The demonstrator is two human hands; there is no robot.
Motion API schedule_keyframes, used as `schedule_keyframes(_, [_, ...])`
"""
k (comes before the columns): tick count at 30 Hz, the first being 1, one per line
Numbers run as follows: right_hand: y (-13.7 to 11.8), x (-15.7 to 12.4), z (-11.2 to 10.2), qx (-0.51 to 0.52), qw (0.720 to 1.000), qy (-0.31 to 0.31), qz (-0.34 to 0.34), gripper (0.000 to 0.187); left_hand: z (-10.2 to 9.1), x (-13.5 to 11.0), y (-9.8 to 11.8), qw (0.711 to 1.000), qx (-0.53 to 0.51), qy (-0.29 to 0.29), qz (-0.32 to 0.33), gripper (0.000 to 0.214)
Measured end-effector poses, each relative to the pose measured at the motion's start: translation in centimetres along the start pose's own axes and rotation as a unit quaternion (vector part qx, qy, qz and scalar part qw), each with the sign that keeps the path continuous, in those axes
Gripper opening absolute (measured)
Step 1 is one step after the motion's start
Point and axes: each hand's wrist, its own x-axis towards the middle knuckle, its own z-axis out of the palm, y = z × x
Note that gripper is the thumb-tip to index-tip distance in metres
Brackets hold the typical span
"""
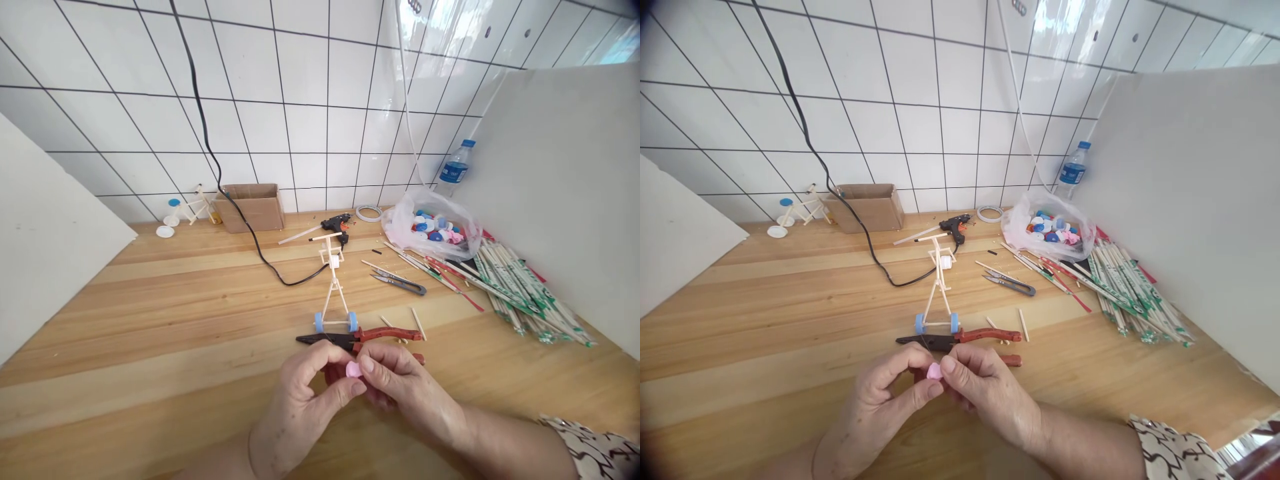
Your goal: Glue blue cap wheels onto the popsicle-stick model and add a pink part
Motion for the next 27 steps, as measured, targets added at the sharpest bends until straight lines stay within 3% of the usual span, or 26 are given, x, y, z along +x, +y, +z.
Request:
schedule_keyframes(8, [1.1, -0.2, 0.4, 0.091, 0.995, -0.020, 0.022, 0.039, 0.3, -0.3, -0.8, 0.995, -0.007, 0.003, 0.097, 0.006])
schedule_keyframes(13, [1.5, -0.3, 0.7, 0.061, 0.998, -0.013, 0.027, 0.042, 0.7, -0.8, -1.5, 0.987, 0.040, 0.017, 0.153, 0.014])
schedule_keyframes(17, [1.1, -0.1, 0.6, 0.086, 0.996, 0.001, 0.033, 0.044, 0.8, -0.8, -1.3, 0.997, 0.018, 0.005, 0.071, 0.019])
schedule_keyframes(20, [0.7, 0.2, 0.1, 0.116, 0.992, 0.004, 0.042, 0.042, 0.4, -0.5, -0.7, 0.994, -0.076, -0.068, -0.027, 0.009])
schedule_keyframes(21, [0.6, 0.3, -0.1, 0.118, 0.992, 0.006, 0.043, 0.041, 0.2, -0.3, -0.5, 0.989, -0.112, -0.092, -0.043, 0.015])
schedule_keyframes(23, [0.3, 0.4, -0.3, 0.111, 0.993, 0.006, 0.045, 0.043, -0.1, -0.1, -0.2, 0.983, -0.140, -0.107, -0.058, 0.022])
schedule_keyframes(27, [0.3, 0.5, -0.3, 0.100, 0.994, -0.002, 0.051, 0.051, -0.3, 0.1, 0.0, 0.988, -0.104, -0.100, -0.061, 0.016])
